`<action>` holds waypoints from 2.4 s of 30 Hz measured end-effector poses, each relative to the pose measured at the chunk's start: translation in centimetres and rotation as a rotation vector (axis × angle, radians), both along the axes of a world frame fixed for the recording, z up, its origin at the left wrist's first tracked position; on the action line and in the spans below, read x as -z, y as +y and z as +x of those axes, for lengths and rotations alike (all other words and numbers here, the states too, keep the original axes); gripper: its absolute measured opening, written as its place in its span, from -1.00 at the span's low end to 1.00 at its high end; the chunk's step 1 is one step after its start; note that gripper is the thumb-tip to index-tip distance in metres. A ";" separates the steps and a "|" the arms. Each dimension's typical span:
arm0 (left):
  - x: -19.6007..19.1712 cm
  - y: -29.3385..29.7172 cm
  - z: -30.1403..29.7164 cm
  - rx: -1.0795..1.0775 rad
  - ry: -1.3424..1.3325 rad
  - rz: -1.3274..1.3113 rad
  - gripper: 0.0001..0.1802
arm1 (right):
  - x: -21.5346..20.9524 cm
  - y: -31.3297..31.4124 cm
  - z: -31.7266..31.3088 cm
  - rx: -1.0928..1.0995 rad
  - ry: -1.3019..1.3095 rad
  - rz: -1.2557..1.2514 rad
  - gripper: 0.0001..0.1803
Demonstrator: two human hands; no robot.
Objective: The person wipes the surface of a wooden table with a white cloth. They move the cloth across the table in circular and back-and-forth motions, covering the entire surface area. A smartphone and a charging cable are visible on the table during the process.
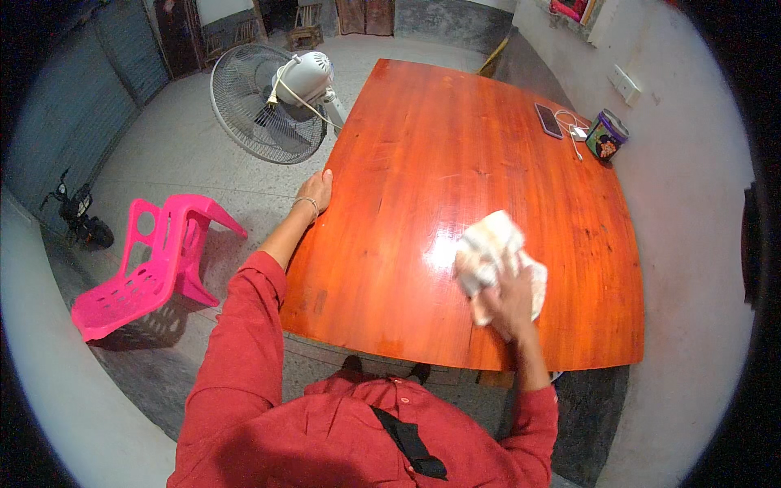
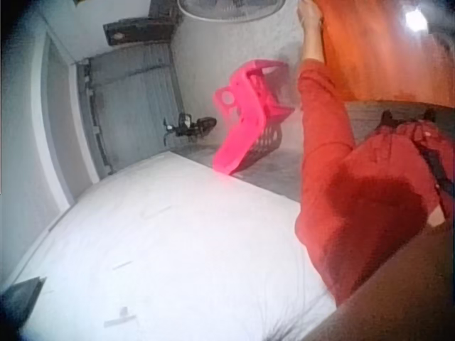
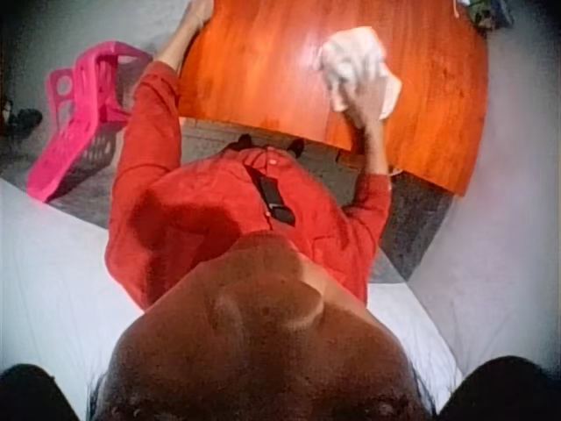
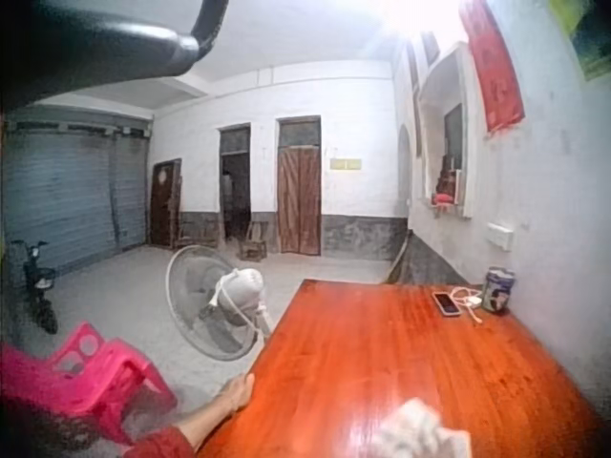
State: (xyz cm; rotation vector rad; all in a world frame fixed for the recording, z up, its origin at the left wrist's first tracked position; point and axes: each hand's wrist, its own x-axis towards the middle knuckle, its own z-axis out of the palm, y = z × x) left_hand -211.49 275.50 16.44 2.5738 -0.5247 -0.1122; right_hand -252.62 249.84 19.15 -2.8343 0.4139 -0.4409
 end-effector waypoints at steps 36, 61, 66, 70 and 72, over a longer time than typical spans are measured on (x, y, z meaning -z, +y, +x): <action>1.9 0.2 2.8 -0.015 -0.020 0.048 -0.38 | 2.3 -4.1 -1.0 0.319 0.027 -0.086 -0.41; -3.3 -8.5 -28.1 0.950 -0.400 -0.002 -0.40 | 1.3 -20.4 -5.8 0.397 -0.239 0.263 -0.52; -3.5 -2.6 -26.8 0.698 -0.402 0.078 -0.36 | 4.4 -19.3 -6.0 0.509 0.155 -0.132 -0.33; -2.4 -7.1 -29.3 0.476 -0.477 0.036 -0.41 | 4.6 -18.1 -3.4 0.466 0.122 -0.108 -0.31; -2.1 -10.0 -32.4 0.584 -0.452 -0.023 -0.42 | 4.1 -18.4 -3.5 0.419 0.127 -0.098 -0.31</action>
